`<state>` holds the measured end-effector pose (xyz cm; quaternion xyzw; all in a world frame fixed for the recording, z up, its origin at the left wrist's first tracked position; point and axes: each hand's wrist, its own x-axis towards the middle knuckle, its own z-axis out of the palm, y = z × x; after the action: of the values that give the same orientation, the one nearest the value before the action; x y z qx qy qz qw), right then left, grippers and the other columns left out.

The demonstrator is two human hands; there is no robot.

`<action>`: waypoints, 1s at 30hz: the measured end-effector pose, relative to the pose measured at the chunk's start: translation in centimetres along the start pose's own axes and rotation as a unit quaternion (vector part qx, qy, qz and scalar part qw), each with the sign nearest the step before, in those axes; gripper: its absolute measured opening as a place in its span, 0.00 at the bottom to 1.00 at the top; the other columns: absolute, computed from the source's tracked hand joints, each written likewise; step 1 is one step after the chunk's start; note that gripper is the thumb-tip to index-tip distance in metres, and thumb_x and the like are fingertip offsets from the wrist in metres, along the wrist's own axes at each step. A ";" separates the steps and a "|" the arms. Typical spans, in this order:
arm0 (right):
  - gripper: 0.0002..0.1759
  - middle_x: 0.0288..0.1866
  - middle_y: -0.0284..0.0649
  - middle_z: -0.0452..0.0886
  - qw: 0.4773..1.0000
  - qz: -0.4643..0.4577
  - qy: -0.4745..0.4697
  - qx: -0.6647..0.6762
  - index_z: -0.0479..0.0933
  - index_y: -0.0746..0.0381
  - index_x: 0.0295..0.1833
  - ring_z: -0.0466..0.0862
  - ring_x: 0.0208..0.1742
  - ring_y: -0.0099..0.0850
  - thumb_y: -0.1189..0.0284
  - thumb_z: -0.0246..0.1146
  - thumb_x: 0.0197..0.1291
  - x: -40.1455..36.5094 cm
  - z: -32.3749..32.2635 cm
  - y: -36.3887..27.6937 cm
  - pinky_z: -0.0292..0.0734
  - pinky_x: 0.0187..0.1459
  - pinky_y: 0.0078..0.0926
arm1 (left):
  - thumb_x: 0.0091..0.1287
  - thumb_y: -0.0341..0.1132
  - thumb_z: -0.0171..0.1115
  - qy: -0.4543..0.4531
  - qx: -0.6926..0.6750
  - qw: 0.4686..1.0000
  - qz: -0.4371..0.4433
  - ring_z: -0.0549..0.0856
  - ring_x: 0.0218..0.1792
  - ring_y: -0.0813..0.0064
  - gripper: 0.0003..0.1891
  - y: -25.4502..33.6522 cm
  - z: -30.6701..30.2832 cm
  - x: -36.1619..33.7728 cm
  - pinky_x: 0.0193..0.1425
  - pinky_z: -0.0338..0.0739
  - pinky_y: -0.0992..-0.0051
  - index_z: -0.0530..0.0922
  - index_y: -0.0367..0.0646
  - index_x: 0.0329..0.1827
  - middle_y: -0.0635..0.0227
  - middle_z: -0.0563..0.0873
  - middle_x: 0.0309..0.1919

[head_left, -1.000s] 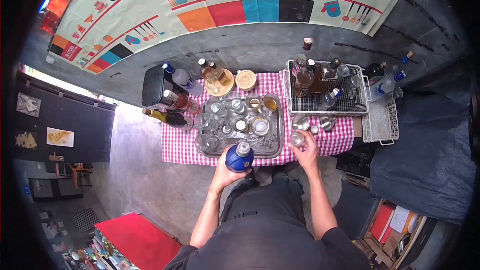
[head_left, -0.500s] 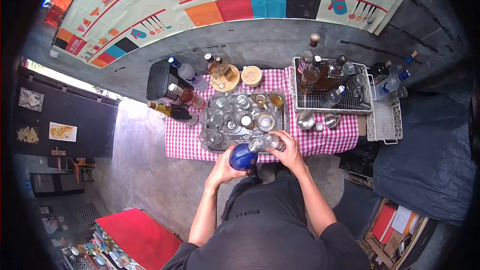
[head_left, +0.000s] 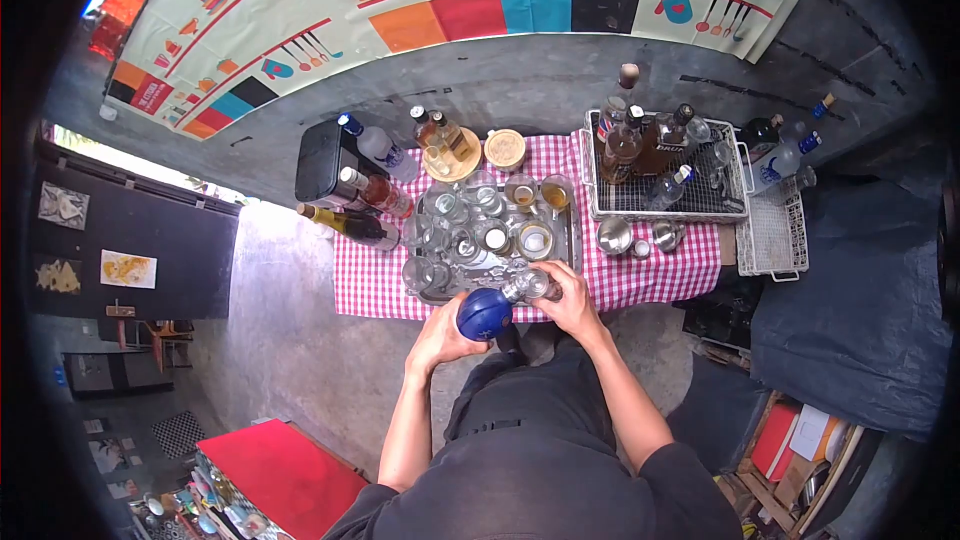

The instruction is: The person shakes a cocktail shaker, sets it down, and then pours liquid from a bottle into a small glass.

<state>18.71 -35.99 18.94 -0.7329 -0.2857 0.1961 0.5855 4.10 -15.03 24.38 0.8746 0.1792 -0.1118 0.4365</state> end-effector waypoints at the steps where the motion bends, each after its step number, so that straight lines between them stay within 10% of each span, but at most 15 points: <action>1: 0.31 0.56 0.48 0.84 1.000 0.005 -0.001 0.004 0.80 0.64 0.61 0.85 0.58 0.46 0.81 0.74 0.46 0.0 0.1 0.1 0.79 0.59 0.38 | 0.38 0.40 0.83 -0.007 0.004 1.000 -0.001 0.88 0.52 0.55 0.40 0.0 -0.1 0.0 0.59 0.82 0.62 0.79 0.39 0.60 0.53 0.87 0.50; 30: 0.30 0.57 0.40 0.84 0.998 -0.030 0.004 -0.048 0.81 0.63 0.62 0.86 0.49 0.33 0.80 0.76 0.49 -0.2 0.9 2.2 0.83 0.42 0.27 | 0.38 0.40 0.83 -0.101 0.059 0.992 -0.036 0.88 0.53 0.57 0.42 0.5 -2.7 0.5 0.61 0.82 0.63 0.80 0.41 0.63 0.55 0.88 0.52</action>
<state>18.47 -35.79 16.59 -0.7519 -0.3141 0.1621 0.5566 4.90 -13.06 26.15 0.8760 0.1585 -0.2255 0.3959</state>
